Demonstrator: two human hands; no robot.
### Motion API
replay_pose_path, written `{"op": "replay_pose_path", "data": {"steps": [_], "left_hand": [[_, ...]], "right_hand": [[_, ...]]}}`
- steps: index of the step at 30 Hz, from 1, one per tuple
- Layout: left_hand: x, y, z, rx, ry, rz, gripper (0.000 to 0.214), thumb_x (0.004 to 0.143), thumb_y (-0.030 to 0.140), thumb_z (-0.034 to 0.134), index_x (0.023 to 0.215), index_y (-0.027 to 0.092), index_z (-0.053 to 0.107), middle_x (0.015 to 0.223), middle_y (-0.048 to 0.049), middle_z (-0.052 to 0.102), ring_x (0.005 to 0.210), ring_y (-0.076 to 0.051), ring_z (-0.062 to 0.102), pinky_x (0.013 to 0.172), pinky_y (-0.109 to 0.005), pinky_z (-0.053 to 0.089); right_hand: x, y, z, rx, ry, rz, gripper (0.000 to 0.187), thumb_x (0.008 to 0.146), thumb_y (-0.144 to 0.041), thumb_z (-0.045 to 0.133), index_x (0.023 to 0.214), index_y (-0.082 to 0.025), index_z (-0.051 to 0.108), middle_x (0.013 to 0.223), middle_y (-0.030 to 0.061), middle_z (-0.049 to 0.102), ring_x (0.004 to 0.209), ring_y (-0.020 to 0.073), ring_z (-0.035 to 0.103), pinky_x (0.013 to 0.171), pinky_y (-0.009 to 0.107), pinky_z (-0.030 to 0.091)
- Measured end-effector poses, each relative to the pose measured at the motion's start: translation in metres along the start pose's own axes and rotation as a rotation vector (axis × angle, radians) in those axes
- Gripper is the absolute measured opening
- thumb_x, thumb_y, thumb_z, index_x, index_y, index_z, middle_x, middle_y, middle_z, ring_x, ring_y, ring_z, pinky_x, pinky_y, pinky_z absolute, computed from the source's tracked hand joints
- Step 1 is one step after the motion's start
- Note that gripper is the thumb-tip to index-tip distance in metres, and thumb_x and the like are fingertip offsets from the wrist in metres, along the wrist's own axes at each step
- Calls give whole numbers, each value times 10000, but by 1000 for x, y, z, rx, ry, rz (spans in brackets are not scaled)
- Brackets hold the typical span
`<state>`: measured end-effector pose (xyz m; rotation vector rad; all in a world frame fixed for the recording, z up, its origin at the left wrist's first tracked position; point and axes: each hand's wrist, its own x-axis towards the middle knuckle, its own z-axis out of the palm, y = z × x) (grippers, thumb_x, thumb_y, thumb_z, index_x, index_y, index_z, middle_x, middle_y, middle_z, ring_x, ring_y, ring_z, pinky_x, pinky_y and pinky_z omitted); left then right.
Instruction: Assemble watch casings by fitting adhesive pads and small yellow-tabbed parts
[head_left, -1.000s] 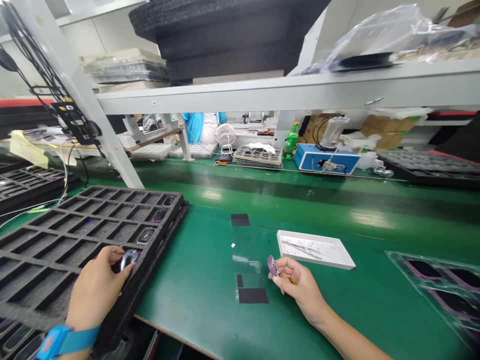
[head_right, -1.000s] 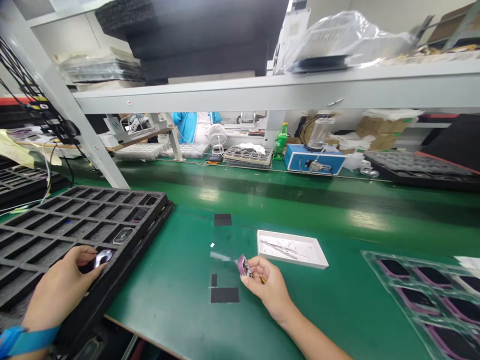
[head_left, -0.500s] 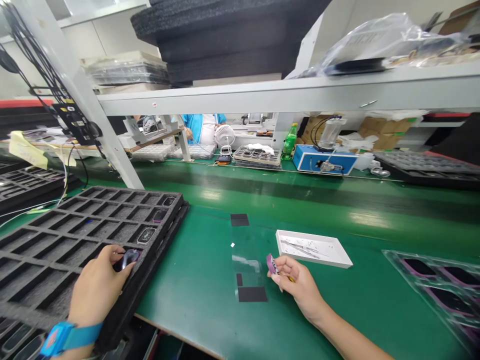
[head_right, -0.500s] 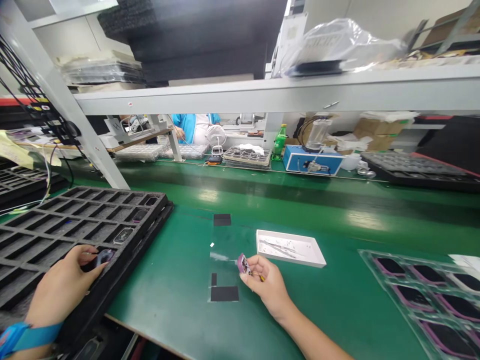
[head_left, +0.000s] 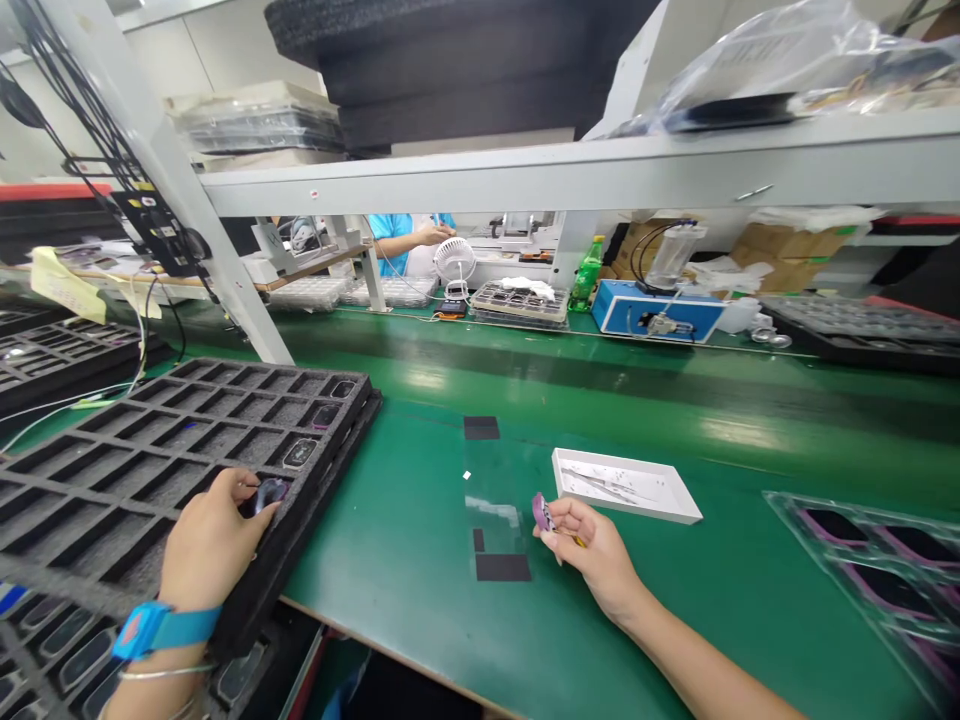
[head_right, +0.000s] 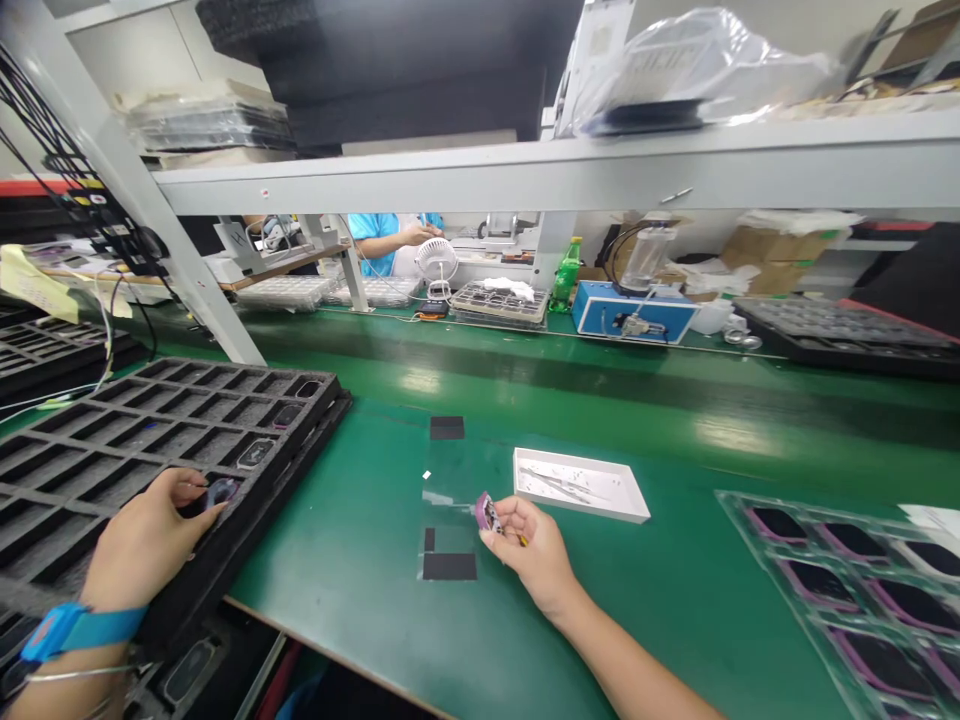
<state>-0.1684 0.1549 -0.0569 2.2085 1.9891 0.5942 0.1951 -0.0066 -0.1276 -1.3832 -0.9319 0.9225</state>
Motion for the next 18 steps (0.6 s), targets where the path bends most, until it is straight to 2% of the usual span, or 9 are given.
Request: {"op": "replay_pose_path", "data": {"steps": [8,12,14,16,17,18], "left_hand": [[2,-3,0,12,7,2,193,761,365,509,857,226,416,915,-152,625,885,-343,602,716,-428,458],[-6,2,4,83,39,51,297,805,310,477,1052,145,484,941,-189,644,944,-367,582,779,-481,455],[-18,19,7,168,139,110,402,849,264,414,1215,102,455,1083,-235,611,1112,-414,491,880,-599,370],[-31,46,10,143,290,179,470,872,261,397,1321,122,395,1355,-247,413,1304,-430,258,968,-693,194],[-37,64,13,44,329,234,495,866,283,435,1339,145,384,1437,-217,307,1346,-406,170,1007,-673,150],[-42,84,17,-117,312,327,510,855,300,474,1341,167,389,1452,-180,301,1355,-358,183,1050,-610,166]], "right_hand": [[-1,2,-2,-7,-24,2,387,613,-475,728,773,-163,564,713,64,641,603,143,540,484,232,374],[-1,5,-4,2,-26,17,408,614,-497,726,776,-163,557,706,61,632,571,127,505,486,231,370],[-1,5,-5,-14,-19,4,408,627,-503,717,779,-161,555,708,62,630,567,124,496,490,233,369],[-1,1,-6,-56,-12,-35,396,645,-495,709,790,-158,560,706,60,631,542,112,473,495,236,365],[-1,-2,-6,-79,-7,-58,390,652,-490,706,797,-157,563,703,58,631,522,103,456,494,237,360],[0,-7,-6,-94,-3,-81,385,657,-486,704,801,-157,566,703,56,631,503,96,440,491,239,357]]}}
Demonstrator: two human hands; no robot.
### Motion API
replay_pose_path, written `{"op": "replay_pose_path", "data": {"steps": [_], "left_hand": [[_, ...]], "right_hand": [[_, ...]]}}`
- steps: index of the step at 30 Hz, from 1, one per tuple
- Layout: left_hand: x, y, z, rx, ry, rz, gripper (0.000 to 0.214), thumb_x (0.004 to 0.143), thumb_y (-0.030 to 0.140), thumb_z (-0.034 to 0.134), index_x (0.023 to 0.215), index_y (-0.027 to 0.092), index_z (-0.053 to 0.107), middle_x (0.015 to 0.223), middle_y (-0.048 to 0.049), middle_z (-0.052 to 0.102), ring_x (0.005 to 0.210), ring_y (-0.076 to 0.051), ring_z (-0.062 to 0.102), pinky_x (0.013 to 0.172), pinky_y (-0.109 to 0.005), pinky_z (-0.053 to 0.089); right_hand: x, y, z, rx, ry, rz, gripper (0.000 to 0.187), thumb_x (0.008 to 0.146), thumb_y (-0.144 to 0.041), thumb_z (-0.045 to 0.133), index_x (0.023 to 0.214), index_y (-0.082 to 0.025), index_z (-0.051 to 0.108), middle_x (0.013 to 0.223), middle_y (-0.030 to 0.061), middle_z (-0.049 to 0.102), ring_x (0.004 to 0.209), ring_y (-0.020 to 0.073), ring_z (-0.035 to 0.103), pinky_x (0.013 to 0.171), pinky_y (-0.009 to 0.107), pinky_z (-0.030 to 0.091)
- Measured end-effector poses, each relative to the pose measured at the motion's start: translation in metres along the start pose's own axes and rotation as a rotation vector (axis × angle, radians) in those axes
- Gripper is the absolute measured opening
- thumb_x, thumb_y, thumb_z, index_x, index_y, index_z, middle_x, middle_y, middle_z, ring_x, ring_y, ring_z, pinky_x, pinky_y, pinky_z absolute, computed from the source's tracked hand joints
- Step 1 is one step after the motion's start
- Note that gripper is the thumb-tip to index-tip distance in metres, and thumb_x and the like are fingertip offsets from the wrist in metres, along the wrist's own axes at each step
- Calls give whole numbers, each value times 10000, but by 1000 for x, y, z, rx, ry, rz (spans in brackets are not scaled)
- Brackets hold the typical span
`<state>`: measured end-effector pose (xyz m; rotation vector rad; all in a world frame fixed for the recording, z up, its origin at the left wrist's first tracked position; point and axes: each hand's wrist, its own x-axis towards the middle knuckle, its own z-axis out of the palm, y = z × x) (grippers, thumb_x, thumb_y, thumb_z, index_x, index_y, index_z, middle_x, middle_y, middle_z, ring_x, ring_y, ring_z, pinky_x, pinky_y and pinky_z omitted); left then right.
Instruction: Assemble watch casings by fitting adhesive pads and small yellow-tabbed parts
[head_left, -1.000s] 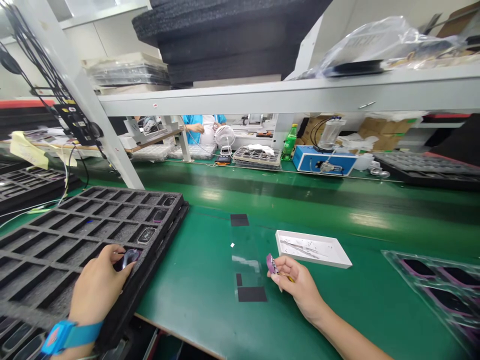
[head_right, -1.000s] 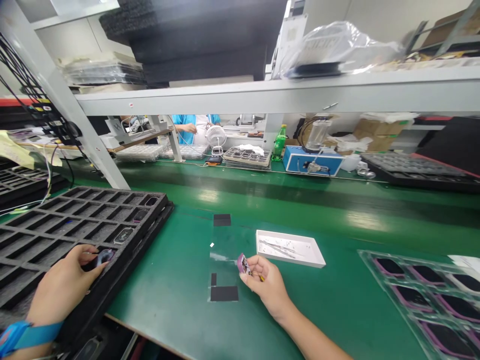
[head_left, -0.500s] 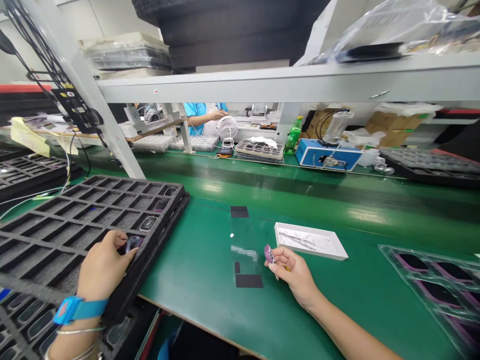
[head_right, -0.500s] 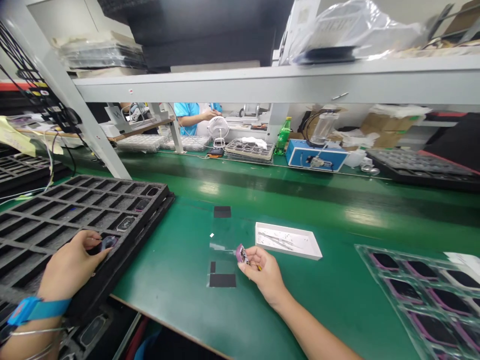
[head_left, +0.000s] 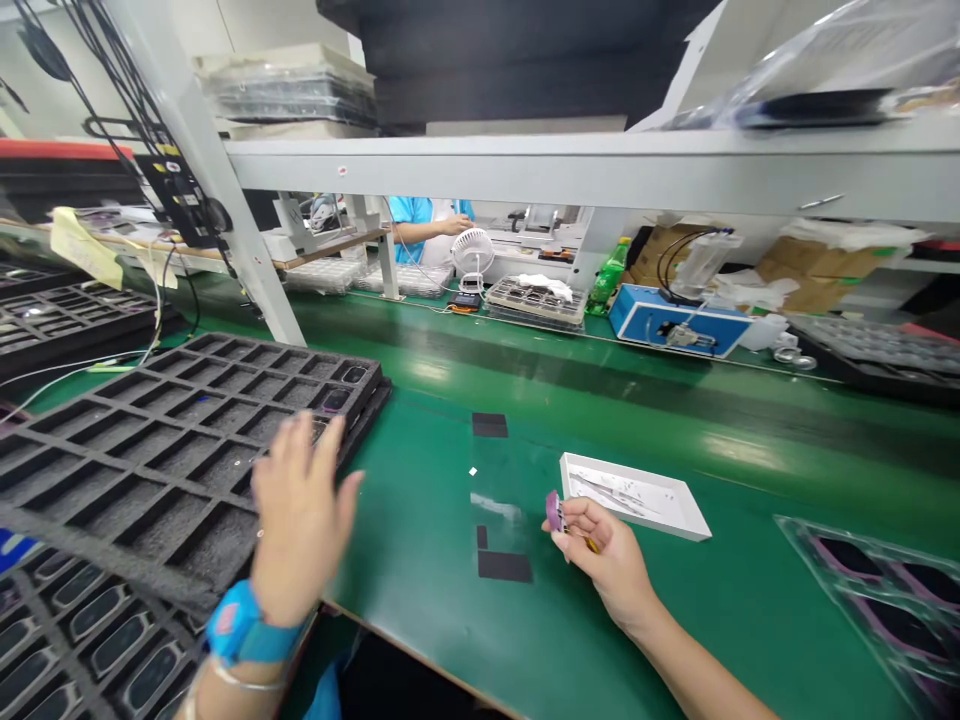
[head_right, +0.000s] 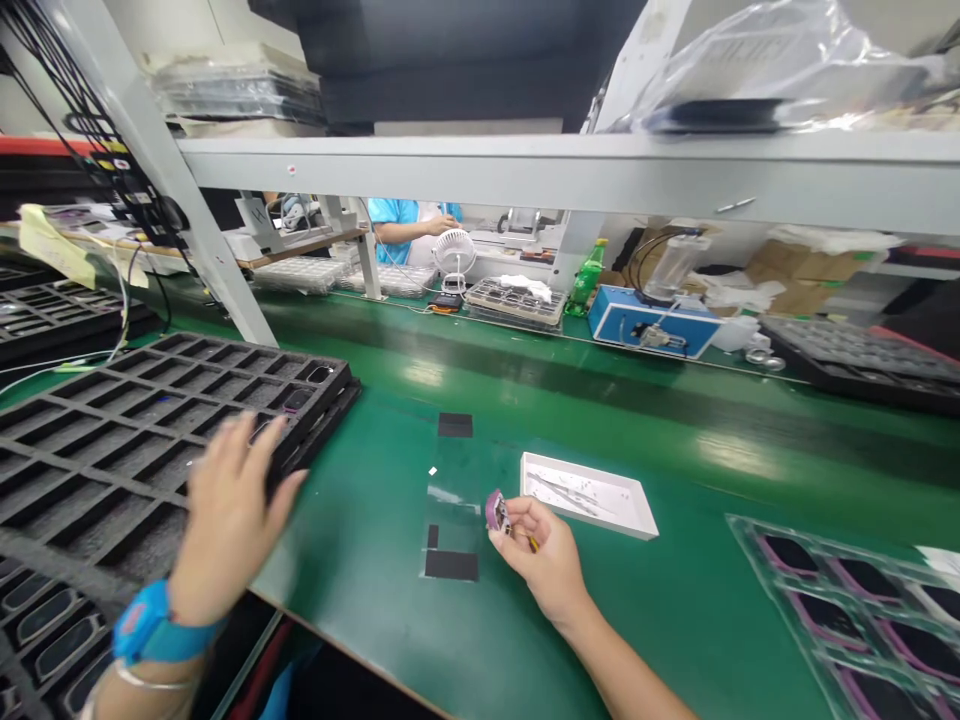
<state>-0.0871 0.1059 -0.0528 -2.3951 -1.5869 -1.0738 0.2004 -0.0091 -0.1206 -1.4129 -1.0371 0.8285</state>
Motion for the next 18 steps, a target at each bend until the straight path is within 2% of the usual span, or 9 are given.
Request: {"op": "replay_pose_path", "data": {"steps": [1,3,6,7,9,12,15,18], "left_hand": [[2,20,7,-223,-77,64,517,848,312,500,1341,200,395,1430,-138,360,1340,-305,255,1075,-537,209],[10,59,28,-687,-385,105,550,811,358,570,1329,242,424,1372,-94,458,1274,-262,383,1060,-453,298],[23,104,69,-1342,-930,-8,652,644,340,748,1248,214,535,1239,-115,578,1137,-282,521,947,-413,425],[26,113,83,-1497,-1042,-110,635,577,318,796,1166,174,606,1160,-127,623,1102,-286,545,956,-406,414],[27,122,106,-1588,-1109,-208,629,519,362,820,1086,145,652,1067,-133,658,1036,-283,582,926,-413,431],[20,120,127,-1626,-1170,-325,673,471,409,832,1056,125,659,949,-138,682,894,-271,636,831,-436,478],[13,112,133,-1676,-1219,-412,640,429,324,865,1005,121,676,876,-115,687,806,-231,647,799,-402,485],[13,109,130,-1733,-1227,-477,569,470,297,855,987,137,679,880,-97,680,784,-199,640,772,-364,492]], "right_hand": [[1,-5,1,-4,8,-20,381,661,-485,701,806,-159,568,708,55,632,492,93,431,488,241,356],[4,-14,4,12,35,-51,377,664,-482,700,823,-164,572,731,57,632,500,100,444,488,245,366],[10,-18,10,32,108,-81,360,657,-458,711,826,-176,565,695,33,604,506,107,451,486,243,371],[12,-16,11,29,136,-85,354,654,-452,713,819,-179,560,671,23,589,503,108,448,481,240,366],[14,-8,14,0,186,-76,343,651,-443,709,804,-177,555,636,12,568,495,107,436,472,237,352],[13,3,16,-107,214,-50,314,657,-404,695,817,-167,564,612,4,548,478,95,392,465,234,332],[10,7,16,-249,209,-58,281,684,-357,674,878,-173,587,549,-33,478,472,94,360,477,235,331],[10,3,16,-330,206,-70,307,716,-363,664,962,-189,604,553,-38,452,491,109,388,501,245,365]]}}
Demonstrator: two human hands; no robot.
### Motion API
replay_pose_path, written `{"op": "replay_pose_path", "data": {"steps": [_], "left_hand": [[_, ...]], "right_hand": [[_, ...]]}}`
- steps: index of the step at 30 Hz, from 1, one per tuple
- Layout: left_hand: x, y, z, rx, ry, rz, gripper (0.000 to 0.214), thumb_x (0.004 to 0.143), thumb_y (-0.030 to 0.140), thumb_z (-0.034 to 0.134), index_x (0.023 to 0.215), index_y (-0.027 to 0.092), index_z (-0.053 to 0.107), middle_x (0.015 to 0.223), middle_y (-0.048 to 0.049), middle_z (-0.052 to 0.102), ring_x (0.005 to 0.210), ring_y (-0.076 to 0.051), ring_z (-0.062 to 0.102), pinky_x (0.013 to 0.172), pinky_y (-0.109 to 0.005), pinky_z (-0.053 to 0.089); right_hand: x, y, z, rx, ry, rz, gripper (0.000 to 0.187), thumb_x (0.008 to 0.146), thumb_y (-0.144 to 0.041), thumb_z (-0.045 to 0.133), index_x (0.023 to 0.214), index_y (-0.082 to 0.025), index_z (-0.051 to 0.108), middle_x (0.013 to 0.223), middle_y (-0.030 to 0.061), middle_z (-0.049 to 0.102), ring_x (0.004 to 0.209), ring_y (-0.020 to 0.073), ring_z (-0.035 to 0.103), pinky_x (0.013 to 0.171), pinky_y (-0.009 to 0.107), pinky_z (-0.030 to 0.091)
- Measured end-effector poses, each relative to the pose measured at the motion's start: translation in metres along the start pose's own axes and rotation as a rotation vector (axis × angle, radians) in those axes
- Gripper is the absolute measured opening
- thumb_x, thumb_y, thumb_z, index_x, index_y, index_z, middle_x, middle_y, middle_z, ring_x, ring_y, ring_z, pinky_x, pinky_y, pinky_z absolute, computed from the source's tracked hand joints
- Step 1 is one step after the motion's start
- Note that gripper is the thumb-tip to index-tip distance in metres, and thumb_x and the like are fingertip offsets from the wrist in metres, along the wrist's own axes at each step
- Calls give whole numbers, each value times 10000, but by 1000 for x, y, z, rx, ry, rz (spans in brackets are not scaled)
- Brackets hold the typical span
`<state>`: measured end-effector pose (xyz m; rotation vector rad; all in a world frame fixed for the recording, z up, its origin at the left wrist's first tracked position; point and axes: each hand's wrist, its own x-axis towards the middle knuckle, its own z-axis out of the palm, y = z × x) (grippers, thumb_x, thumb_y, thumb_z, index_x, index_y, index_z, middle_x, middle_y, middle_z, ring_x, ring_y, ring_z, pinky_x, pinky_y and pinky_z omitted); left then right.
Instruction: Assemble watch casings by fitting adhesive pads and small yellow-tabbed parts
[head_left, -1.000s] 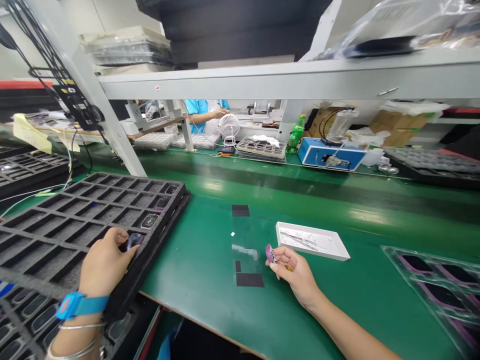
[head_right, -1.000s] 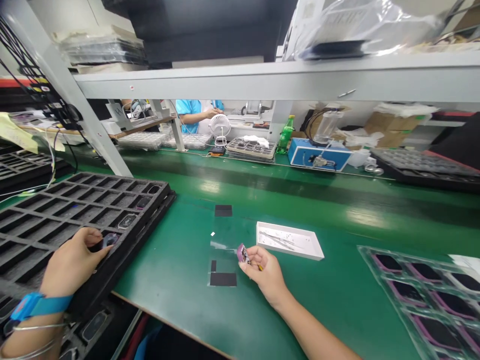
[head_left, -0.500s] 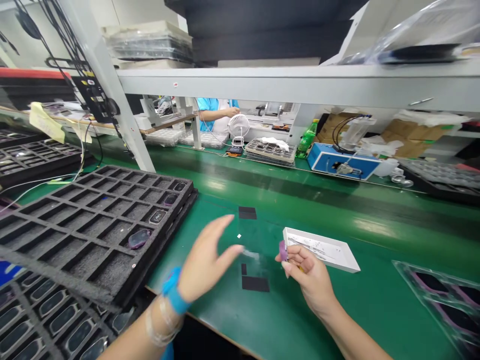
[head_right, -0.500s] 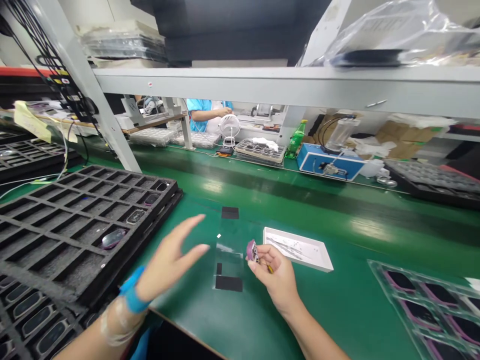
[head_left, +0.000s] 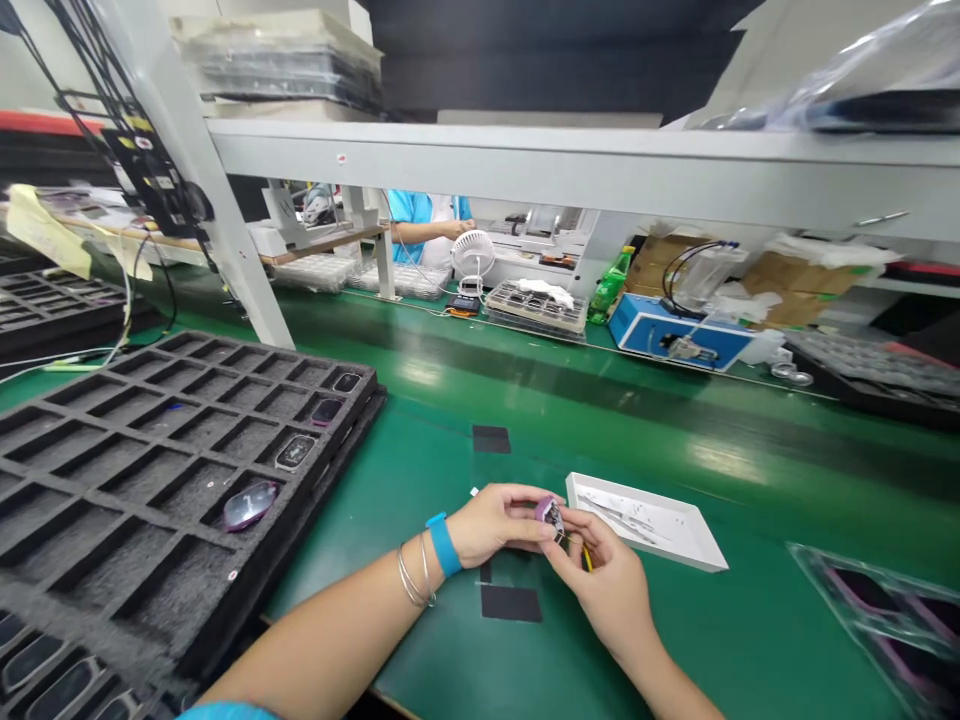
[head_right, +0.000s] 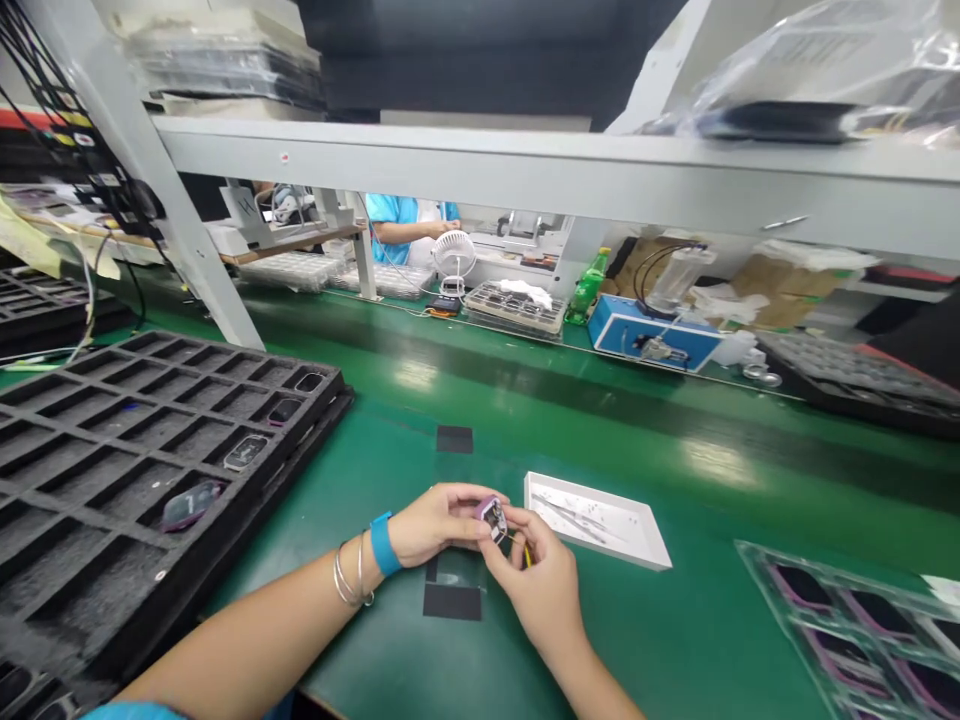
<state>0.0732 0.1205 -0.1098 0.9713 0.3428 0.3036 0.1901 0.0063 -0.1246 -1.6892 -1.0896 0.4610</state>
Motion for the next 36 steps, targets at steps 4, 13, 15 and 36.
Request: {"op": "replay_pose_path", "data": {"steps": [4,13,15,36], "left_hand": [[-2,8,1,-67,-11,-10,488,581,295,806,1027,155,666,969,-101,667,862,-197,630,796,-342,486],[-10,17,-1,7,-94,78,615,599,87,765,1157,249,565,977,-44,644,847,-167,603,743,-271,504],[-9,15,-1,54,-113,104,636,598,82,763,1156,280,530,948,-27,641,823,-163,600,720,-267,507],[-9,9,2,86,-69,86,536,629,153,768,1067,262,481,939,-17,640,780,-141,592,691,-237,487]], "right_hand": [[2,-5,-3,80,14,-74,321,746,-388,653,1014,-214,620,940,68,545,705,155,522,606,264,468],[-5,-19,-8,58,102,-315,48,783,-233,630,827,-225,648,983,50,541,973,182,541,906,354,427],[-5,-22,-10,59,82,-309,34,773,-219,642,806,-225,649,959,41,555,941,171,556,876,337,441],[-8,-22,-13,-70,165,-439,28,769,-211,653,765,-235,667,894,36,609,876,178,566,806,352,464]]}}
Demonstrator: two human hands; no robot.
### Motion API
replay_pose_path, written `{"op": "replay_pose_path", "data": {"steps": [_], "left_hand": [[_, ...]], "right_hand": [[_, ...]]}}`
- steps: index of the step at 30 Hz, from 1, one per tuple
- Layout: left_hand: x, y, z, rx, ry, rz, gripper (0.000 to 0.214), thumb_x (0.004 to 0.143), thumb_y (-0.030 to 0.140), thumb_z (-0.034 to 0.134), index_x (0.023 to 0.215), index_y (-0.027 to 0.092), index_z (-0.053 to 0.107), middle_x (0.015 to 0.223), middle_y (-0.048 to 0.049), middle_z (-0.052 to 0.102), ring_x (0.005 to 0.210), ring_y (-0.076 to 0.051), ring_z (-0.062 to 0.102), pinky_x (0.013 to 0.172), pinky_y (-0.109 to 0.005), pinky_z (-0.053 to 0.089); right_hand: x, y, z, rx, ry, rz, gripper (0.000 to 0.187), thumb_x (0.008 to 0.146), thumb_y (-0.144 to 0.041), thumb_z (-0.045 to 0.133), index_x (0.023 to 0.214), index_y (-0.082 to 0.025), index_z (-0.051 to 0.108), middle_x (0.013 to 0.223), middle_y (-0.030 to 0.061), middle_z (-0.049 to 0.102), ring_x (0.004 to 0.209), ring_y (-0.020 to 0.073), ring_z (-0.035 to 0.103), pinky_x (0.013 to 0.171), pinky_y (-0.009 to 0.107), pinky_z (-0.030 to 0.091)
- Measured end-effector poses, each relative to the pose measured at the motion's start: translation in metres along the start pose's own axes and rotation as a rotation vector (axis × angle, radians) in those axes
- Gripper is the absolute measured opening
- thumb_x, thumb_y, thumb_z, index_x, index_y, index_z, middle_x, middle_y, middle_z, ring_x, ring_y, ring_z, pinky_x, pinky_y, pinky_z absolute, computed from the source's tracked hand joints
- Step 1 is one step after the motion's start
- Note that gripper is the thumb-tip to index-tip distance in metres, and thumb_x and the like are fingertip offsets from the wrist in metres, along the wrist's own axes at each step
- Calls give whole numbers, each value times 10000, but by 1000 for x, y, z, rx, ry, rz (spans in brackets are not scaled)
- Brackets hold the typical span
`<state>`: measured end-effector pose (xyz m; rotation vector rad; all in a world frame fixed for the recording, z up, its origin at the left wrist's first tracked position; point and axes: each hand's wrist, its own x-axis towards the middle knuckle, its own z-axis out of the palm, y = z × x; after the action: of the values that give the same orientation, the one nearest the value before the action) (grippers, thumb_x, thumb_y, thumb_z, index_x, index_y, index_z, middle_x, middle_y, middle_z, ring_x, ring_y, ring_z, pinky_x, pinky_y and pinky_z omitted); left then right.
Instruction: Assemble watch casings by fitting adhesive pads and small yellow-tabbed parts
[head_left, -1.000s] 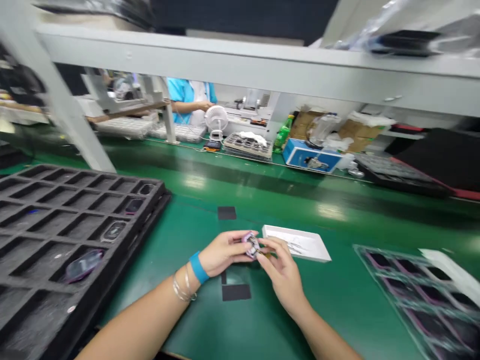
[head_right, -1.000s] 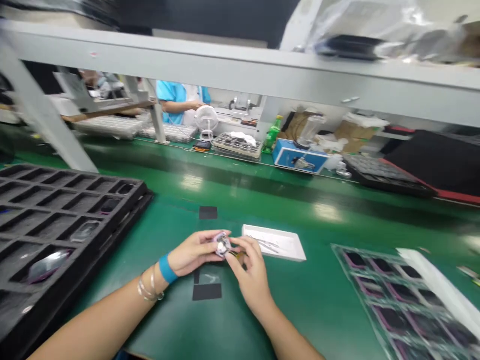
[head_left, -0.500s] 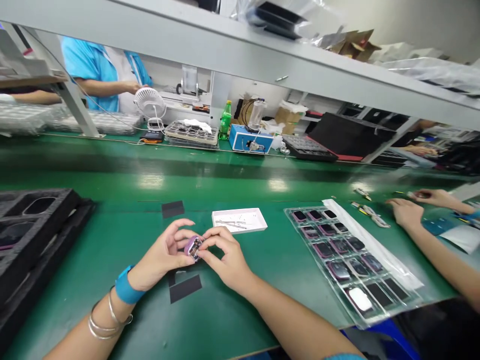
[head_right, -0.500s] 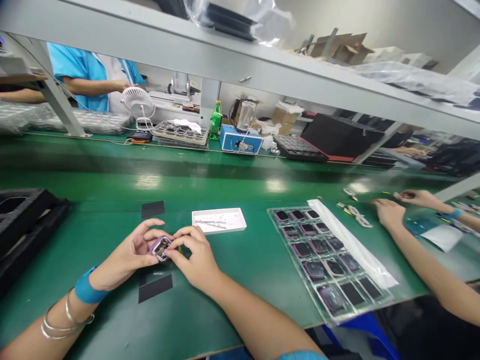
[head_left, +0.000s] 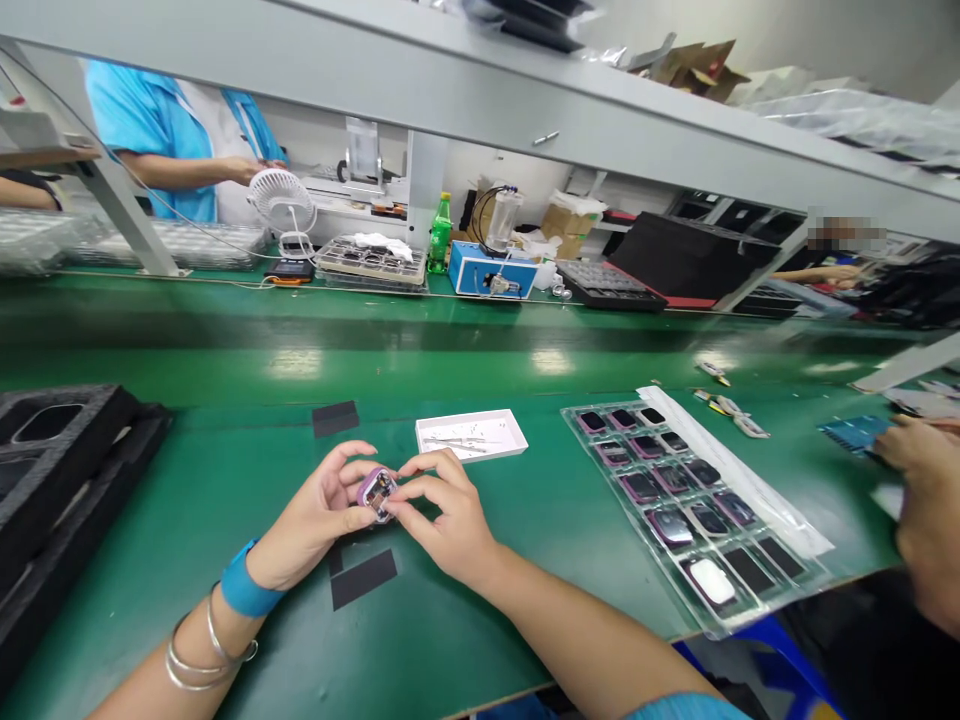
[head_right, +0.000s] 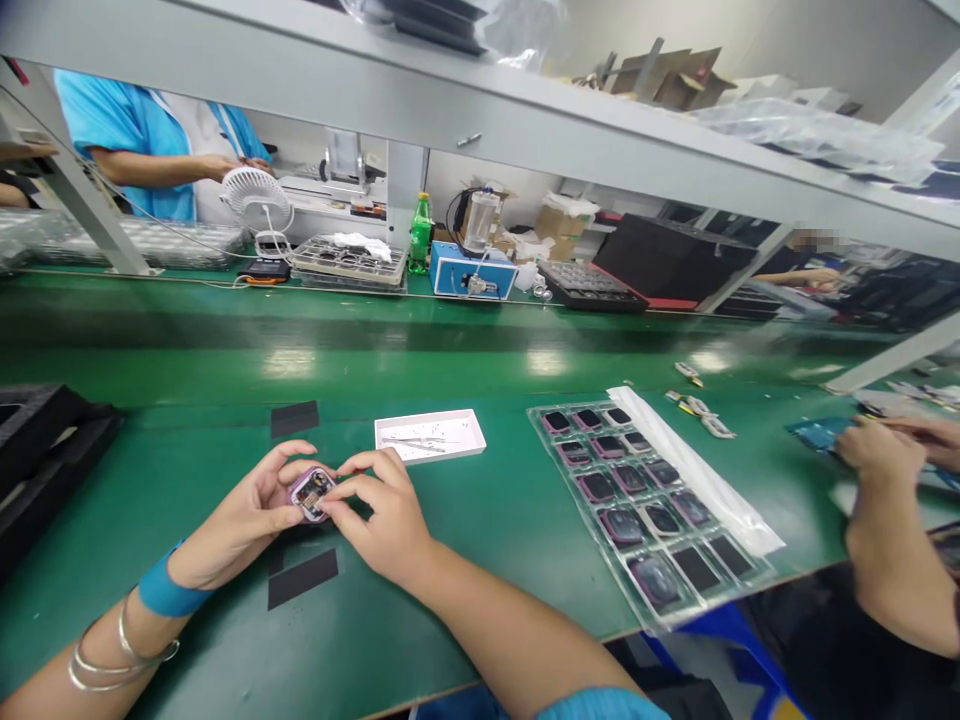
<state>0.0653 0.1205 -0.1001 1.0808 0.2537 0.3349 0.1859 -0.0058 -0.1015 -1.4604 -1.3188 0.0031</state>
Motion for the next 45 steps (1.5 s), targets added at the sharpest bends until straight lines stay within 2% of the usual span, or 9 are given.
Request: {"op": "replay_pose_path", "data": {"steps": [9,17,23,32,37,45], "left_hand": [[1,0,-2,6,-23,0,528,634,134,763,1065,265,489,916,-2,638,774,-131,598,693,-225,486],[1,-8,-4,61,-19,73,530,621,105,768,1045,270,496,953,2,626,852,-129,582,746,-217,484],[2,-8,-3,85,-1,96,520,611,121,779,1031,259,505,950,-3,624,843,-122,582,734,-201,490],[2,-9,0,125,42,118,528,602,115,784,1024,251,498,955,-8,623,875,-123,591,757,-201,494],[2,-12,6,190,105,140,494,600,141,790,986,238,495,958,-8,620,908,-132,584,781,-218,494],[0,-12,9,237,184,170,471,593,174,793,950,229,490,941,-2,594,914,-133,571,754,-220,514]], "right_hand": [[2,2,0,53,-46,92,67,724,-180,689,774,-218,668,923,40,595,896,167,565,829,336,458],[-1,-3,3,-52,41,5,98,673,-160,655,757,-210,650,878,45,646,834,174,587,814,348,460],[0,0,4,-83,66,-34,86,710,-141,600,718,-212,647,862,35,673,809,159,607,825,353,457],[-1,-1,4,-190,55,-70,62,728,-176,605,739,-219,648,900,21,693,844,162,621,951,405,388],[-3,3,6,-316,65,-127,123,757,-146,557,703,-225,634,914,-1,705,835,157,617,1059,464,262],[-3,5,5,-276,16,-100,84,719,-165,612,762,-224,654,958,3,698,879,166,613,1089,468,223]]}}
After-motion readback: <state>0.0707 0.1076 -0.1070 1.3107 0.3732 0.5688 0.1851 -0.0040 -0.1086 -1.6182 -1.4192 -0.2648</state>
